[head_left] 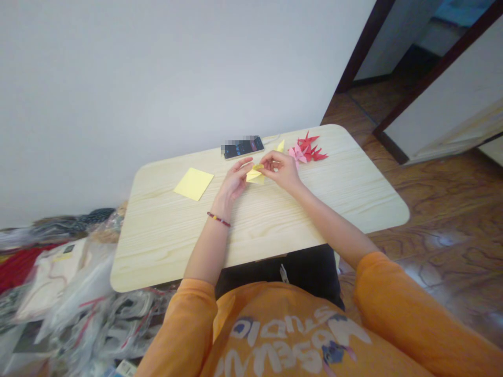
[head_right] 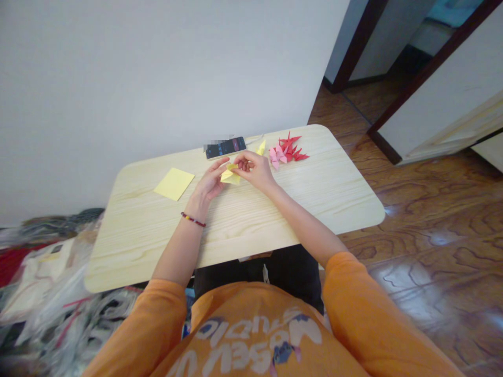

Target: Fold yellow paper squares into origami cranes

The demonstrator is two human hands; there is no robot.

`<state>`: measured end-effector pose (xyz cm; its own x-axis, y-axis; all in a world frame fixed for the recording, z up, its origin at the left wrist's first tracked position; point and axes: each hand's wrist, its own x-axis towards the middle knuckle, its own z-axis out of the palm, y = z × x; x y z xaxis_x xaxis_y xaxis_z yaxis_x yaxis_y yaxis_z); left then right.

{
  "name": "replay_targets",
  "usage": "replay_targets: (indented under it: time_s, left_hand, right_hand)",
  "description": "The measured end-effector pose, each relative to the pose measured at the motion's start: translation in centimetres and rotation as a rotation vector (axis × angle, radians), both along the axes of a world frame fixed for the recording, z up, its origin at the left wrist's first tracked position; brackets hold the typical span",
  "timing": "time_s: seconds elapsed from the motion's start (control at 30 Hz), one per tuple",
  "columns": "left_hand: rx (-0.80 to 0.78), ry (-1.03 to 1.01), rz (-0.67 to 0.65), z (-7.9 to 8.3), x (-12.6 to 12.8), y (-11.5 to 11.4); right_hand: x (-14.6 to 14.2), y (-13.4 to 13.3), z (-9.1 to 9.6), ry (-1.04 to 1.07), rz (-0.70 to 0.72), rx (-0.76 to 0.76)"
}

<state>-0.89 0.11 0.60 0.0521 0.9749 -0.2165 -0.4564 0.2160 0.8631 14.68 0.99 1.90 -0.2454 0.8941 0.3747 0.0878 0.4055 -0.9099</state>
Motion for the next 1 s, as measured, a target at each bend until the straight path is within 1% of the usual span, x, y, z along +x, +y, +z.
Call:
replay_targets:
  time_s: [0.13, 0.23, 0.4, 0.6, 0.73, 0.87, 0.93, 1.0]
  left_hand:
    - [0.029, 0.025, 0.000, -0.6, -0.3, 0.3]
    - [0.011, 0.024, 0.016, -0.8, -0.4, 0.4]
    - [0.017, 0.015, 0.036, -0.4, -0.1, 0.3]
    - [0.040, 0.034, -0.019, -0.2, 0.1, 0.1]
    - [0.052, 0.052, -0.057, 0.2, 0.2, 0.0]
    - [0.037, 0.015, -0.033, 0.9, 0.2, -0.1]
    - [0.031, 0.000, -0.049, 1.1, 0.2, -0.1]
    - [0.069, 0.000, -0.077, 1.2, 0.3, -0.2]
  right_hand:
    - [-0.2, 0.1, 0.2, 0.102, 0.058, -0.120]
    - [-0.1, 0.4, 0.2, 0.161, 0.107, -0.213]
    - [0.1, 1.1, -0.3, 0.243, 0.166, -0.303]
    - [0.1, 0.9, -0.1, 0.278, 0.181, -0.393]
    - [0.3, 0.9, -0.4, 0.249, 0.237, -0.457]
    - [0.4, 1.4, -0.8, 0.306, 0.188, -0.524]
    - [0.4, 1.6, -0.9, 0.352, 0.157, -0.546]
    - [0.5, 1.7, -0.9, 0.390, 0.135, -0.560]
